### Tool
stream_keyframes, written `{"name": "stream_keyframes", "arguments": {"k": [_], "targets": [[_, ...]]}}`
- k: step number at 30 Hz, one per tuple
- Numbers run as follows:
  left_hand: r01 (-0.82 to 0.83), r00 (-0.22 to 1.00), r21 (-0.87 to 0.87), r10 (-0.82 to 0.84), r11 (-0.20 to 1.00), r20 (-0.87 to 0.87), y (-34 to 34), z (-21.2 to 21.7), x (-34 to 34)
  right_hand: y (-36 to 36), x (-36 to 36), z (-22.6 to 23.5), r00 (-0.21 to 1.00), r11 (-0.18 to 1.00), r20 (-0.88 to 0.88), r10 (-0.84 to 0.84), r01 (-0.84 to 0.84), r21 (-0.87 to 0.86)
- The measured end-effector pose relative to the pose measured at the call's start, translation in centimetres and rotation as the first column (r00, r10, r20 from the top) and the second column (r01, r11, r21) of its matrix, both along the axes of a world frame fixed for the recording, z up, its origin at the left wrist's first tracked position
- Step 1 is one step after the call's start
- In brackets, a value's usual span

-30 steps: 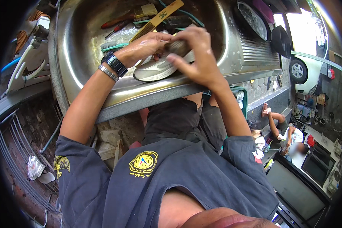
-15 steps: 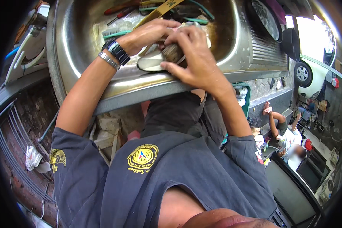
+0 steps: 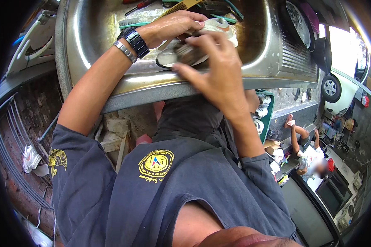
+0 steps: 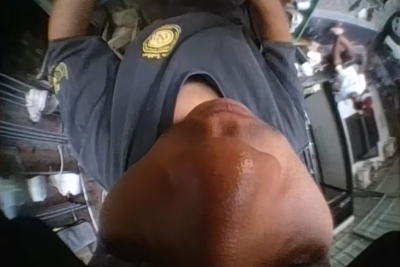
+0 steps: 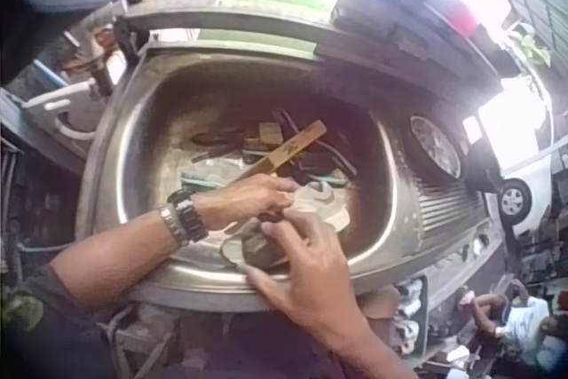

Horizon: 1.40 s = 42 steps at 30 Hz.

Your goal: Washing and scrubbing a pair of sneakers in a sink.

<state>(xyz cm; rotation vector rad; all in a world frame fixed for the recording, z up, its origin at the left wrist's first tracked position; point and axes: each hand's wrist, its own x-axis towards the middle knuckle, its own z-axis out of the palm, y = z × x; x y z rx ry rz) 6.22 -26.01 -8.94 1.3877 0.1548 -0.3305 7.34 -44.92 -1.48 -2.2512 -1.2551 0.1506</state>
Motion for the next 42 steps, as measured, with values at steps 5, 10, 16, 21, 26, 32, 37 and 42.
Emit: {"name": "stream_keyframes", "arguments": {"k": [5, 10, 16, 21, 26, 32, 37, 42], "targets": [[0.019, 0.999, -0.021, -0.020, 1.000, -0.043, 0.2, 0.8, -0.3, 0.9, -0.6, -0.1, 0.992, 0.992, -0.005, 0.125, -0.125, -0.001], [0.030, 0.999, 0.112, -0.033, 0.993, 0.025, 0.5, -0.3, 0.0, -1.9, 6.7, -1.1, 0.983, 0.986, 0.108, -0.149, 0.156, -0.054], [0.053, 0.997, 0.152, -0.060, 0.987, 0.044, 1.0, -0.8, -0.1, -0.7, 5.5, -0.9, 0.987, 0.986, 0.121, 0.103, -0.117, 0.120], [0.060, 0.998, 0.131, -0.057, 0.990, -0.031, 0.3, 0.4, -0.1, -1.7, 7.1, -2.6, 0.989, 0.988, 0.068, -0.131, 0.125, 0.088], [0.030, 0.999, 0.127, -0.029, 0.991, -0.014, 0.5, -0.3, 0.1, -3.3, 6.8, -2.3, 0.994, 0.995, 0.027, -0.104, 0.104, -0.005], [0.054, 0.998, 0.131, -0.052, 0.990, -0.025, 1.0, 0.0, 0.2, -4.0, 6.0, -1.4, 0.999, 1.000, 0.038, 0.027, -0.027, -0.013], [0.070, 0.998, 0.112, -0.069, 0.991, -0.009, 1.8, -0.3, 0.1, -3.4, 7.0, -2.0, 1.000, 0.999, 0.005, -0.023, 0.023, 0.030], [0.116, 0.991, 0.466, -0.134, 0.877, 0.005, 2.7, 0.3, -0.2, -3.5, 7.8, -2.8, 0.992, 0.992, 0.034, -0.125, 0.125, -0.001]]}}
